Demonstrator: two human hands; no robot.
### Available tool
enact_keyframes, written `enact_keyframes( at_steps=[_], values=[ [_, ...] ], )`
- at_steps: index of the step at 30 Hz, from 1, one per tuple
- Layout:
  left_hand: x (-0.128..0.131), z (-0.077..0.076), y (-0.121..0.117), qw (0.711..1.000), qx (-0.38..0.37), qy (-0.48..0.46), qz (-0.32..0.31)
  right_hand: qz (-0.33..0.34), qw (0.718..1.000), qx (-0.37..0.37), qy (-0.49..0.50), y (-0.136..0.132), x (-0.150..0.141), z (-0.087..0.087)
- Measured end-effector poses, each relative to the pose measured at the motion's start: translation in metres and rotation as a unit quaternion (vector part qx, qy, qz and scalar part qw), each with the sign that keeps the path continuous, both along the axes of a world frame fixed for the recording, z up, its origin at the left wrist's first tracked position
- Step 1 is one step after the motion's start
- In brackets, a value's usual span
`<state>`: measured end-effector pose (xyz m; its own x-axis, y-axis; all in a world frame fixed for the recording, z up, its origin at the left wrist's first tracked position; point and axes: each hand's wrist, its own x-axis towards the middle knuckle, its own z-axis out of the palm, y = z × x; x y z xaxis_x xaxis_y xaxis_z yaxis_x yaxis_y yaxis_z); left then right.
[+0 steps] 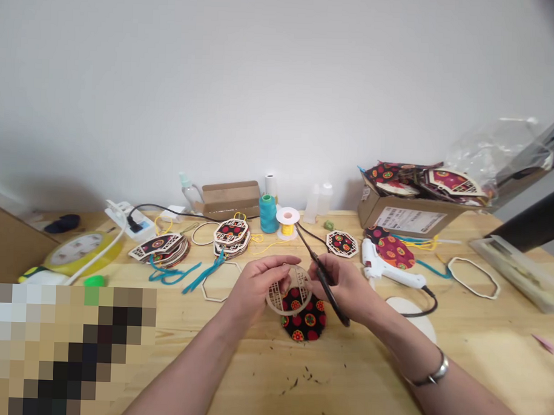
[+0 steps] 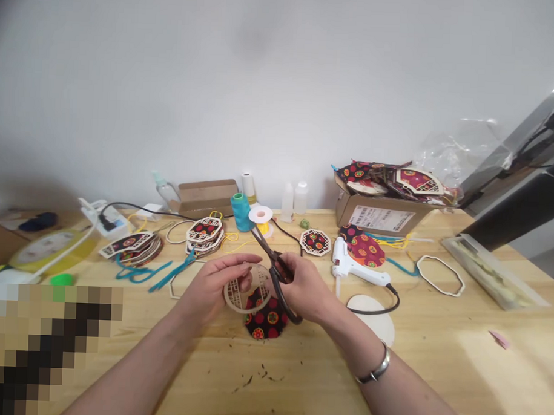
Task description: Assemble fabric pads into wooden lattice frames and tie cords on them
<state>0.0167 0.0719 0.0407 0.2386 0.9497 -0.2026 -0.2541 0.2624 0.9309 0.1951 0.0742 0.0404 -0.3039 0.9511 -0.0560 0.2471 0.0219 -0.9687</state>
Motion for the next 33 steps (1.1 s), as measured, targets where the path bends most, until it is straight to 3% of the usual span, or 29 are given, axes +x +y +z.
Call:
enact_keyframes(
  at_steps=[3,8,13,16,19,21,24,29,33],
  values=[
    [0.0,0.002,-0.001,0.997,-0.026,-0.068,-0.001,-0.001,0.995,-0.054,0.085,-0.001,-0.003,0.002],
    [0.001,-0.002,-0.001,0.981,-0.092,-0.169,0.002,-0.058,0.975,-0.103,0.19,0.001,-0.002,0.005],
    [0.011,-0.005,-0.005,0.961,-0.118,-0.248,-0.019,-0.076,0.975,-0.094,0.186,0.006,-0.001,0.0],
    [0.011,-0.003,-0.004,0.957,-0.126,-0.259,0.018,-0.091,0.99,-0.026,0.104,0.008,0.002,-0.002],
    [0.005,0.001,0.0,0.961,-0.127,-0.24,0.058,-0.112,0.987,0.076,-0.082,0.008,0.007,-0.001],
    [0.001,0.003,0.004,0.962,-0.123,-0.232,0.079,-0.109,0.963,0.134,-0.208,0.008,0.011,0.001],
    [-0.002,0.004,0.007,0.963,-0.119,-0.221,0.101,-0.098,0.92,0.211,-0.316,0.008,0.014,0.0],
    [-0.003,0.002,0.008,0.964,-0.113,-0.218,0.099,-0.099,0.865,0.287,-0.4,0.008,0.014,-0.005],
    [-0.003,0.002,0.008,0.962,-0.121,-0.22,0.103,-0.1,0.838,0.304,-0.442,0.006,0.015,-0.005]
  ],
)
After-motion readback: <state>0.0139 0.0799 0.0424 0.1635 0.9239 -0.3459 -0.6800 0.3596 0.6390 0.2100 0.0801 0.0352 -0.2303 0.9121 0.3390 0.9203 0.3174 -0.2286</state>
